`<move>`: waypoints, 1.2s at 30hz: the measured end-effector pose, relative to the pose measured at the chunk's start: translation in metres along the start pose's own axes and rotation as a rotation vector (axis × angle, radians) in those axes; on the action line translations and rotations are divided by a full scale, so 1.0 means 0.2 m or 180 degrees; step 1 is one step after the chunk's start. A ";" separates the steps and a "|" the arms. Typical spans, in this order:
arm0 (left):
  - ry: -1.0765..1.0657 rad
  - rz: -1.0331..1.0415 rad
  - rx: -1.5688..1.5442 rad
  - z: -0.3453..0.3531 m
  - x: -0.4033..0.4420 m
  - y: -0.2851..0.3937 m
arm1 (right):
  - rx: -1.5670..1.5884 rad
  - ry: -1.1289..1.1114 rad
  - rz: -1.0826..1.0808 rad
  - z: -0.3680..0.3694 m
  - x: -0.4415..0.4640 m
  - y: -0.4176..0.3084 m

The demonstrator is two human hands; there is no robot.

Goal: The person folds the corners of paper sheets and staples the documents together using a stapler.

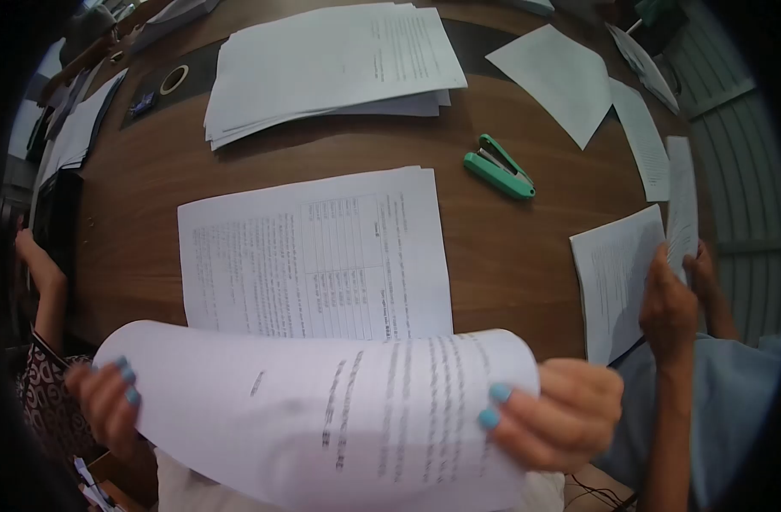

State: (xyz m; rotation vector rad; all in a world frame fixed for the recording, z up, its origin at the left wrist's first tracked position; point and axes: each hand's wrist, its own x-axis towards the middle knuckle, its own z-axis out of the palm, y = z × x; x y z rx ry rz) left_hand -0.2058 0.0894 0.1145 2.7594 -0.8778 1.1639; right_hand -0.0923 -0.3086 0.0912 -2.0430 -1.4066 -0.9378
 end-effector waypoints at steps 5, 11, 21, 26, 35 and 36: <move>-0.0632 -0.0995 -0.0121 0.19 0.23 -0.48 | 0.1209 0.0413 0.1131 0.05 0.16 0.46; 0.0686 -0.1021 -0.0179 0.44 0.67 -1.09 | 0.0731 0.1123 0.1114 0.35 0.63 1.11; 0.0305 0.0477 0.0354 0.99 0.42 -0.81 | -0.0023 -0.0435 0.0607 0.75 0.28 1.44; -0.0539 0.0178 0.0044 1.21 0.17 -0.70 | 0.0107 -0.0881 0.1619 0.78 0.15 1.27; -0.1216 -0.0854 -0.1096 1.24 0.18 -0.72 | 0.2009 -0.0367 0.3300 0.94 0.03 1.20; -0.1177 -0.0841 -0.1082 1.26 0.16 -0.75 | 0.1725 -0.0379 0.3200 0.96 0.02 1.20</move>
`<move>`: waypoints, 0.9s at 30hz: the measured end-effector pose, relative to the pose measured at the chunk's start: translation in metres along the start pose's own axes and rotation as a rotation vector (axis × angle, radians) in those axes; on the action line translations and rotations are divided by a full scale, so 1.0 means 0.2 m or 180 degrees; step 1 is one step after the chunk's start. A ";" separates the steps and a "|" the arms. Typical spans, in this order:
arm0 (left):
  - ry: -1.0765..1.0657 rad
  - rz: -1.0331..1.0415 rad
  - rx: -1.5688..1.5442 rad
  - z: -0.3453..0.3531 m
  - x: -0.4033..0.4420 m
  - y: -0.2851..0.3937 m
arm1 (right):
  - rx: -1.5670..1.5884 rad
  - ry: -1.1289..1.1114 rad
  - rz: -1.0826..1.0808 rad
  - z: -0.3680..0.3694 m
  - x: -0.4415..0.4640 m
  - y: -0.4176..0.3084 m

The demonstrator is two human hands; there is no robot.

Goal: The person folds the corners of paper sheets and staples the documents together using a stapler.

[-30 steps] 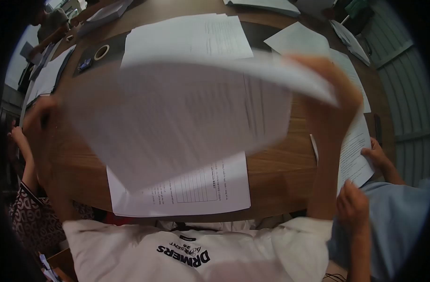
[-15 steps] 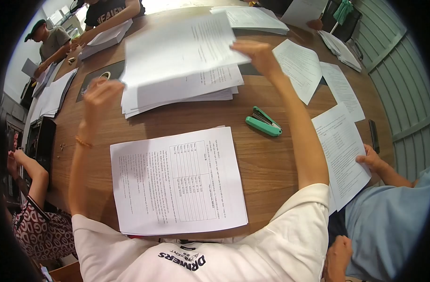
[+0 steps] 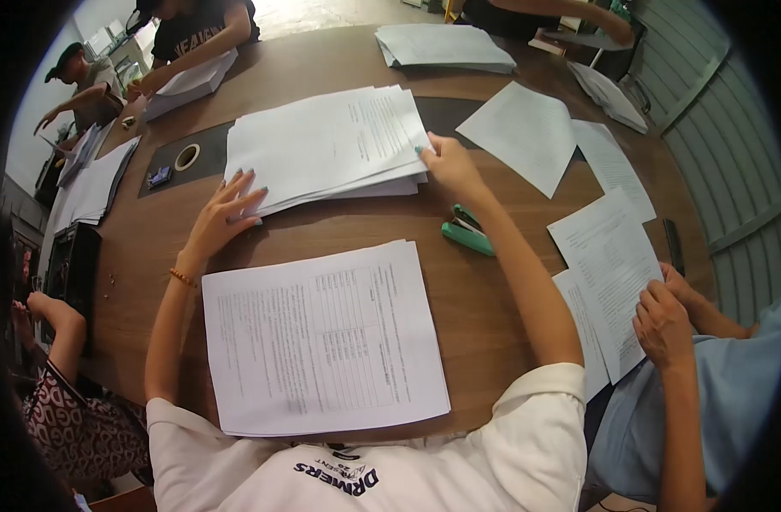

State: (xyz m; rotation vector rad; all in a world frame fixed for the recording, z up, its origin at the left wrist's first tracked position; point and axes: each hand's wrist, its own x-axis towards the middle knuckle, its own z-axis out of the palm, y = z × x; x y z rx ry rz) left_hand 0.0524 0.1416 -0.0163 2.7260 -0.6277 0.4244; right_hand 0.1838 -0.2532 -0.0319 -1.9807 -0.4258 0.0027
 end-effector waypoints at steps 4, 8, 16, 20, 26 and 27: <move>-0.0063 -0.0068 -0.0247 0.00 -0.02 -0.05 | -0.0675 0.0313 0.0147 0.05 -0.08 -0.13; -0.0201 -0.0140 -0.0336 -0.06 0.00 -0.01 | -0.1132 0.0454 0.0174 0.05 -0.11 -0.18; -0.0492 -0.0447 -0.1678 -0.17 0.15 0.63 | -0.0288 0.0418 0.0059 -0.04 -0.80 -0.56; -0.0782 -0.0110 -0.1858 0.05 0.17 0.86 | 0.1389 0.0451 0.0488 0.14 -1.09 -0.44; -0.0609 -0.0151 -0.2074 0.19 0.17 0.90 | 0.1886 0.0002 0.1133 0.19 -1.10 -0.40; -0.0546 -0.0327 -0.2207 0.19 0.17 0.90 | 0.1909 0.0010 0.1140 0.20 -1.11 -0.40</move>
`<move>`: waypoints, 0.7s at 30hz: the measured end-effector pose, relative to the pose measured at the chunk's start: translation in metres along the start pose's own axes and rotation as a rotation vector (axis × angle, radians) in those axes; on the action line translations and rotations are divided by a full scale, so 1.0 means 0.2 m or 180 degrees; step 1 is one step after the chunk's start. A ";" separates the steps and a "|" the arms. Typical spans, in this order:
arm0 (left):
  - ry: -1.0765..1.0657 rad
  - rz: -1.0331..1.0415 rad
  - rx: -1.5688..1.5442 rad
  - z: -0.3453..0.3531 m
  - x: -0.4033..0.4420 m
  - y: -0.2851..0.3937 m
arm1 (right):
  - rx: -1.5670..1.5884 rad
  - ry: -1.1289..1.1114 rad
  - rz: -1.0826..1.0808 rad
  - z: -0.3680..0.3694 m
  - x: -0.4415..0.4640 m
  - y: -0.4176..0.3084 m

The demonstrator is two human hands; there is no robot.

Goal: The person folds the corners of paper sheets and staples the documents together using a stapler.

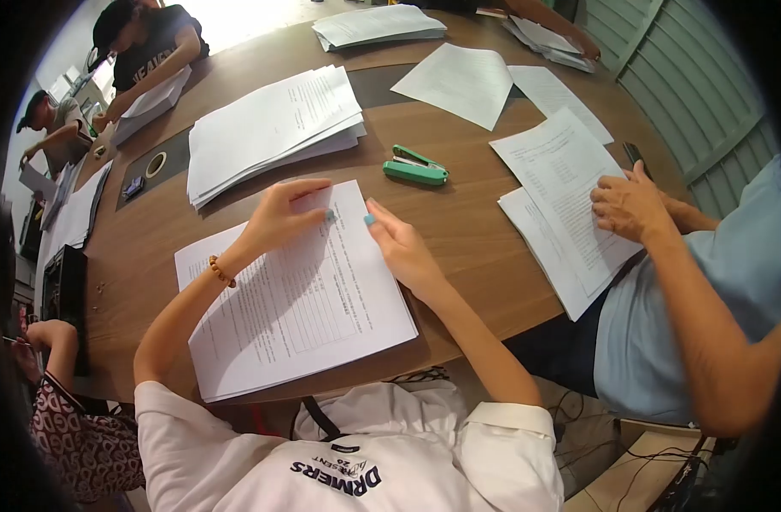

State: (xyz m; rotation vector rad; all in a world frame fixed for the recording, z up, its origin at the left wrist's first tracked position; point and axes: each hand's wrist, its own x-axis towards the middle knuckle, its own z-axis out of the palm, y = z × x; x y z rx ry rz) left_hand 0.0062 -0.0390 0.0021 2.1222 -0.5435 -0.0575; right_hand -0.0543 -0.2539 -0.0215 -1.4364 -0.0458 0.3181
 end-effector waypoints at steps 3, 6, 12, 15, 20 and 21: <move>-0.0013 -0.0075 0.0003 0.00 0.00 -0.01 | -0.0508 -0.0019 -0.0283 0.01 0.02 0.01; -0.0127 -0.0251 -0.0065 -0.02 -0.02 0.03 | -0.0407 -0.0033 -0.0227 -0.01 0.01 0.01; -0.0143 0.0062 -0.0128 -0.02 -0.01 -0.02 | -0.0840 0.0171 -0.0689 0.01 0.00 0.04; -0.0175 0.0092 -0.0085 -0.03 -0.01 -0.01 | -0.1330 0.0211 -0.0860 0.02 -0.02 0.02; -0.0121 0.0091 -0.0163 -0.02 -0.01 0.00 | -0.1605 0.0195 -0.0809 0.03 -0.03 -0.01; -0.0073 0.0161 -0.0120 -0.02 -0.01 0.00 | -0.1598 0.0189 -0.0768 0.03 -0.03 -0.02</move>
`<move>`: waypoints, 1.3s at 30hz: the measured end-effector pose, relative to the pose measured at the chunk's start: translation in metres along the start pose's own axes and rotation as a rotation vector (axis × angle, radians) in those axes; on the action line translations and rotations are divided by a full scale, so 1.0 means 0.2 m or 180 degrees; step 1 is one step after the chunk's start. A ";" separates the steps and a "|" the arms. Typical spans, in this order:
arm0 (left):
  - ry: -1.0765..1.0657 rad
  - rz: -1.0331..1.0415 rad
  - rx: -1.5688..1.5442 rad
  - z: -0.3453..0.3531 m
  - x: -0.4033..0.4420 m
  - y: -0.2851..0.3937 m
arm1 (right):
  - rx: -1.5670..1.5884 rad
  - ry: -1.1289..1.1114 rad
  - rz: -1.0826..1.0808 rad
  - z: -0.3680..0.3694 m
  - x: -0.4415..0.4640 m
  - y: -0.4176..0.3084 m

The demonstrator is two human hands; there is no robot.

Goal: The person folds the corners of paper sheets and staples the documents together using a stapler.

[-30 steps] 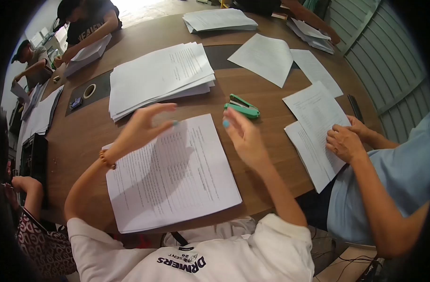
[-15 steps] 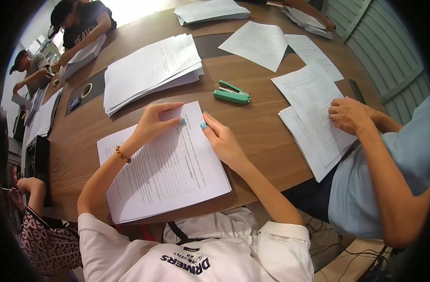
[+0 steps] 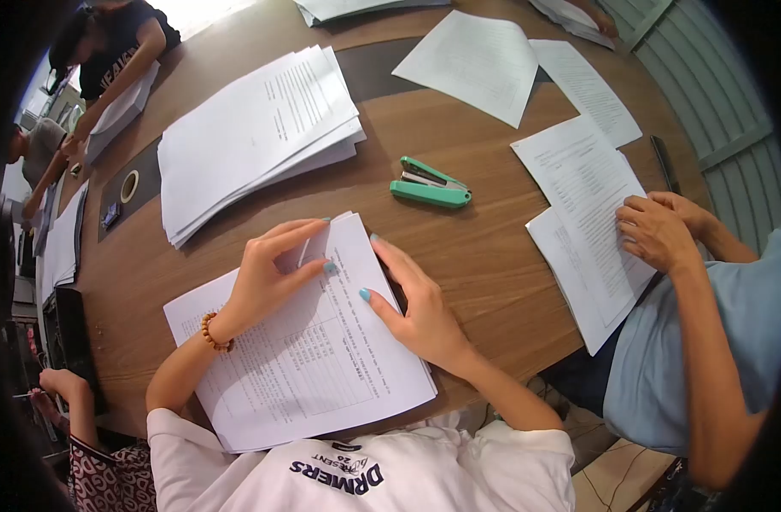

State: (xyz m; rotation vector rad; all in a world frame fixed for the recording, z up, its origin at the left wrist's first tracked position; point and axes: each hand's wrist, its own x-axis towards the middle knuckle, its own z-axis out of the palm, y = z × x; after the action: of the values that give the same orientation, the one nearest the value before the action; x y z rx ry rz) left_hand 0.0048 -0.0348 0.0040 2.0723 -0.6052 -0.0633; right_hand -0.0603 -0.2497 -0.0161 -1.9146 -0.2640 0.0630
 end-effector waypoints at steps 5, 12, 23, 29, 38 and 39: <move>-0.0001 -0.0016 -0.0030 0.00 0.00 0.01 | -0.0536 -0.0047 -0.0395 -0.04 0.08 -0.04; -0.0297 -0.0295 -0.0407 -0.04 0.01 0.00 | -0.1372 -0.0045 -0.0632 -0.03 0.08 -0.03; 0.0120 0.0089 -0.0429 -0.02 0.00 -0.01 | -0.1463 0.0267 -0.1008 -0.02 0.08 -0.02; 0.0090 0.0007 -0.0586 -0.02 -0.01 -0.02 | -0.1571 -0.0039 -0.0824 -0.07 0.15 -0.05; 0.0073 -0.0149 -0.0355 -0.03 -0.02 0.04 | -0.2022 -0.0036 -0.1089 -0.02 0.10 -0.03; 0.0175 -0.0091 -0.0221 -0.02 -0.02 0.04 | -0.2018 -0.0036 -0.1093 -0.02 0.10 -0.03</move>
State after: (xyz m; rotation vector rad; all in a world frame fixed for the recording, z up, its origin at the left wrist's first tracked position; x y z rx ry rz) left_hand 0.0001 -0.0325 0.0116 2.0091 -0.5326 -0.0432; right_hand -0.0405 -0.2468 -0.0076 -2.4627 -0.6788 -0.2695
